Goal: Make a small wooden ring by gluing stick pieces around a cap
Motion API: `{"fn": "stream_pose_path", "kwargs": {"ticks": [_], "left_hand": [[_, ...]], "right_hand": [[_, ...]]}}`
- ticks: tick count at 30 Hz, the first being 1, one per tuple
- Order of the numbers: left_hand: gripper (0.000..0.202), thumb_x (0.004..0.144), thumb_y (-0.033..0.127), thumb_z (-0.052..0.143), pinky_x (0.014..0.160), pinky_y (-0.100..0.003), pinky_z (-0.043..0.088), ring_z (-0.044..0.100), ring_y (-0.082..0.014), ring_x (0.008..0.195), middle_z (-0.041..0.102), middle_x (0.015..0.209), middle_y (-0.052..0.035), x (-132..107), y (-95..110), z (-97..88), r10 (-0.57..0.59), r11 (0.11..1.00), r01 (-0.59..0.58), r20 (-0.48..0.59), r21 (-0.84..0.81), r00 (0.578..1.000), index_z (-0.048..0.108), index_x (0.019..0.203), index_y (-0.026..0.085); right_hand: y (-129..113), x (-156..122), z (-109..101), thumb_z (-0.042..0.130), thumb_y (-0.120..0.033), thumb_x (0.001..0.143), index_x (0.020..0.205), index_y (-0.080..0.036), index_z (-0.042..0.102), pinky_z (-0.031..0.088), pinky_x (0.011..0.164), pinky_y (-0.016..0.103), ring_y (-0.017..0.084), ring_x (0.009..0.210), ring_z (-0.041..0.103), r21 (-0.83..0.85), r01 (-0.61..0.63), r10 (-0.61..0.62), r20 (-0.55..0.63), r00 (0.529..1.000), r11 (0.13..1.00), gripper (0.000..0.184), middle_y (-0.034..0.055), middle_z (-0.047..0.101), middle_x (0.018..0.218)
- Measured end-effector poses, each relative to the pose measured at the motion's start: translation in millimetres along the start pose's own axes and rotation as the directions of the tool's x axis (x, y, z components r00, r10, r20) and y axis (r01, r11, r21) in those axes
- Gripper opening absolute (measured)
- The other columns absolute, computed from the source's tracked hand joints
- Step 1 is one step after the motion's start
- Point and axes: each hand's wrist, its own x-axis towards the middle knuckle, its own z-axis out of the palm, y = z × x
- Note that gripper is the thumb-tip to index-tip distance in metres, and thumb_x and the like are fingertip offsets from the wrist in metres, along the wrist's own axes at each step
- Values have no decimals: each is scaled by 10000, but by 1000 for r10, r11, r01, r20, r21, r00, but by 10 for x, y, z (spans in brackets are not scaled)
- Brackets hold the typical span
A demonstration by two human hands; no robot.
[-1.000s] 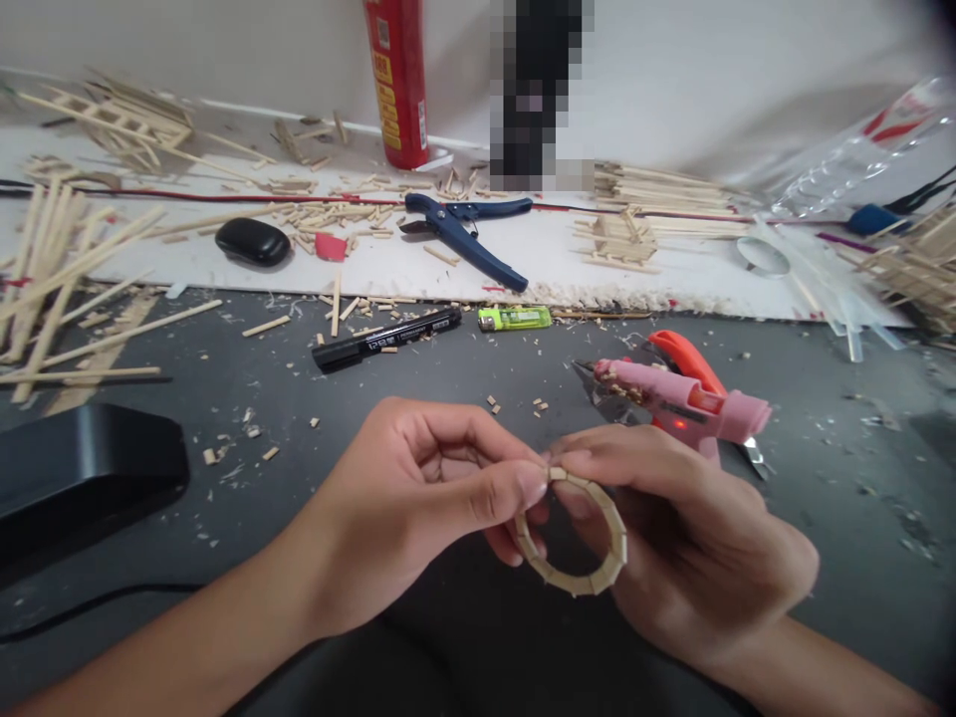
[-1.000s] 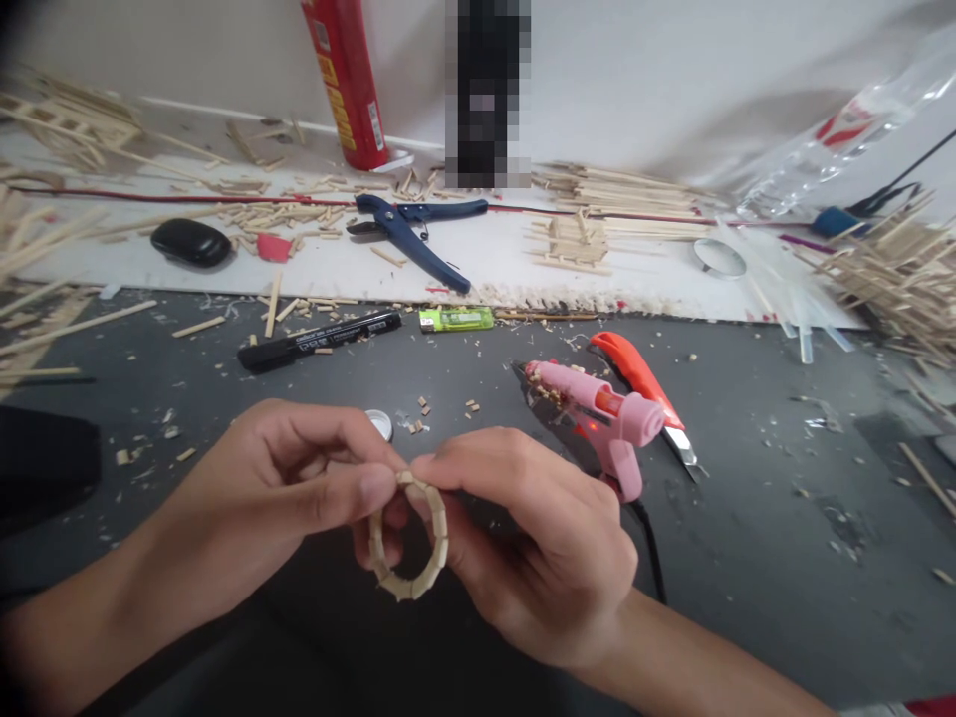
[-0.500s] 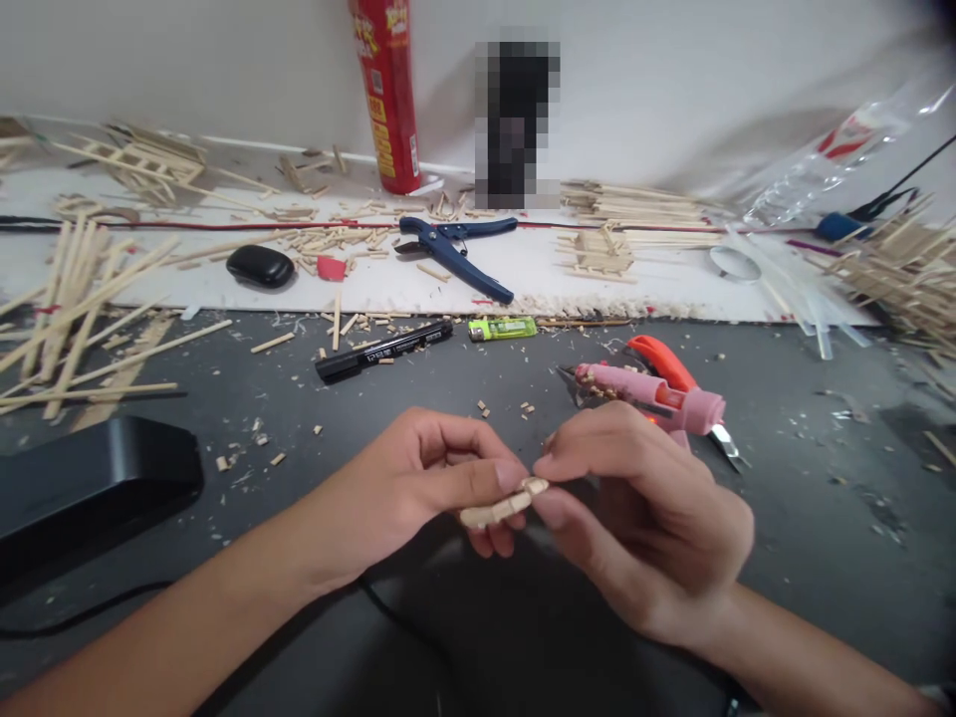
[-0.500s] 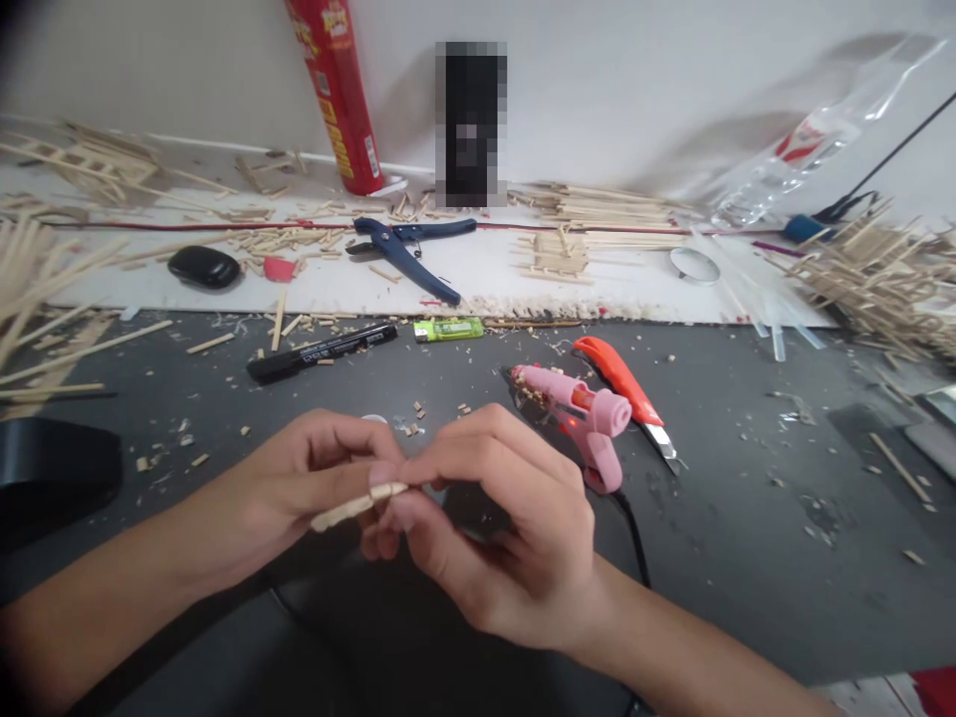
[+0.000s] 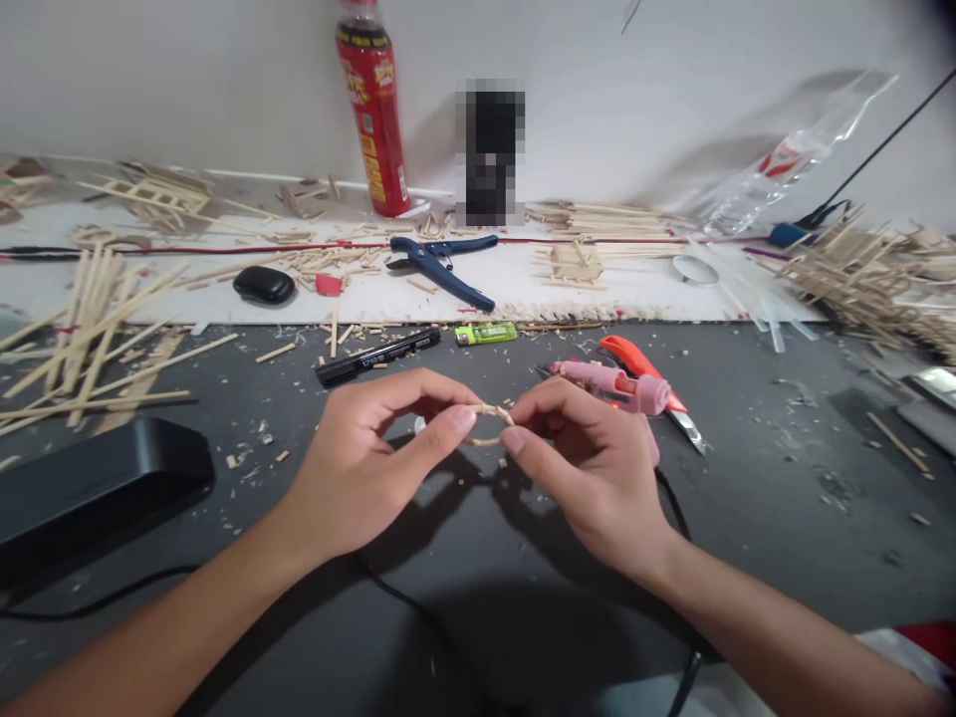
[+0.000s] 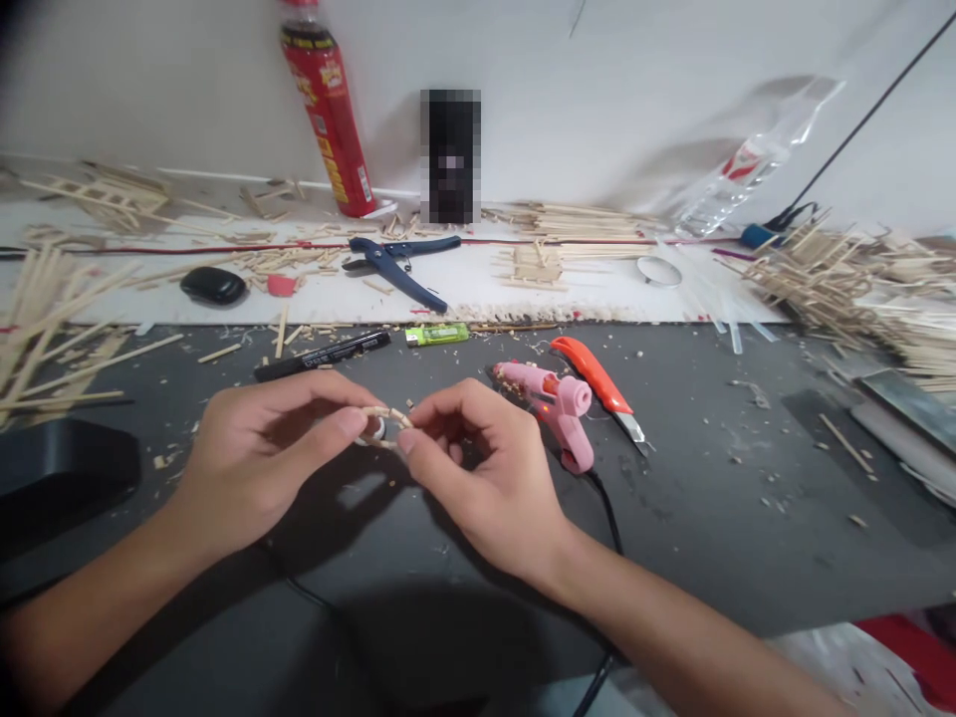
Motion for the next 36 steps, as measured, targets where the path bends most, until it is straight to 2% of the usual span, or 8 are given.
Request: {"fn": "stream_pose_path", "kwargs": {"ticks": [5,8,11,13,15,23,27,36], "left_hand": [[199,1013,402,708,775,-247,537,719,-169,804,799,901,-11,-19,10,19,14,999,-15,-36,-41,999,803,989,230],[184,1023,403,701,773,-238,526,701,-145,782,789,899,6,-40,-8,43,30,998,-34,-68,-62,997,803,1010,251],[190,1035,406,686,752,-236,502,690,-140,792,779,902,8,-47,-27,55,21,997,-25,-60,-68,998,801,1022,255],[214,1041,419,673,721,-238,485,687,-146,796,769,883,2,-41,-38,56,2,997,-5,-40,-74,999,797,1023,245],[245,1042,435,663,712,-243,480,682,-154,798,757,865,-8,-31,-49,53,-19,997,17,-17,-79,1000,792,1014,229],[263,1055,420,607,711,-254,480,638,-152,789,690,840,-6,32,-165,81,-94,989,94,8,-111,996,731,967,206],[270,1061,396,562,691,-251,492,626,-151,768,676,821,-11,65,-240,125,-86,989,83,-17,-121,996,702,944,196],[226,1074,398,591,693,-201,502,654,-113,765,731,898,5,58,-298,142,-54,995,52,-20,-89,998,741,1040,232]], "right_hand": [[-236,-131,-146,783,-284,884,1118,-216,699,514,560,248,125,637,628,-268,22,1,84,996,963,258,-2,710,869],[-299,-327,-407,730,-271,924,761,-226,663,421,514,237,99,522,517,-567,138,-34,191,981,812,182,-56,590,612],[-146,-495,-712,730,-442,940,744,-232,621,392,492,251,114,507,508,-718,-59,-36,-117,992,693,307,-50,560,591],[8,-526,-872,770,-571,869,959,-241,657,431,527,279,153,565,567,-701,-264,-47,-391,919,662,360,-32,620,689],[132,-481,-968,730,-640,856,1068,-237,687,439,553,312,181,575,574,-684,-341,53,-404,913,645,457,-21,623,691],[258,-53,-934,795,-470,803,761,-203,739,365,494,321,181,454,509,-547,-398,354,-189,916,737,276,-19,547,503],[260,-10,-877,779,-433,822,916,-229,762,301,411,275,126,414,370,-398,-403,380,-140,914,824,225,-75,437,522],[329,-40,-882,765,-575,788,826,-251,756,598,709,343,255,799,703,-86,-304,309,51,950,949,326,53,768,858]]}}
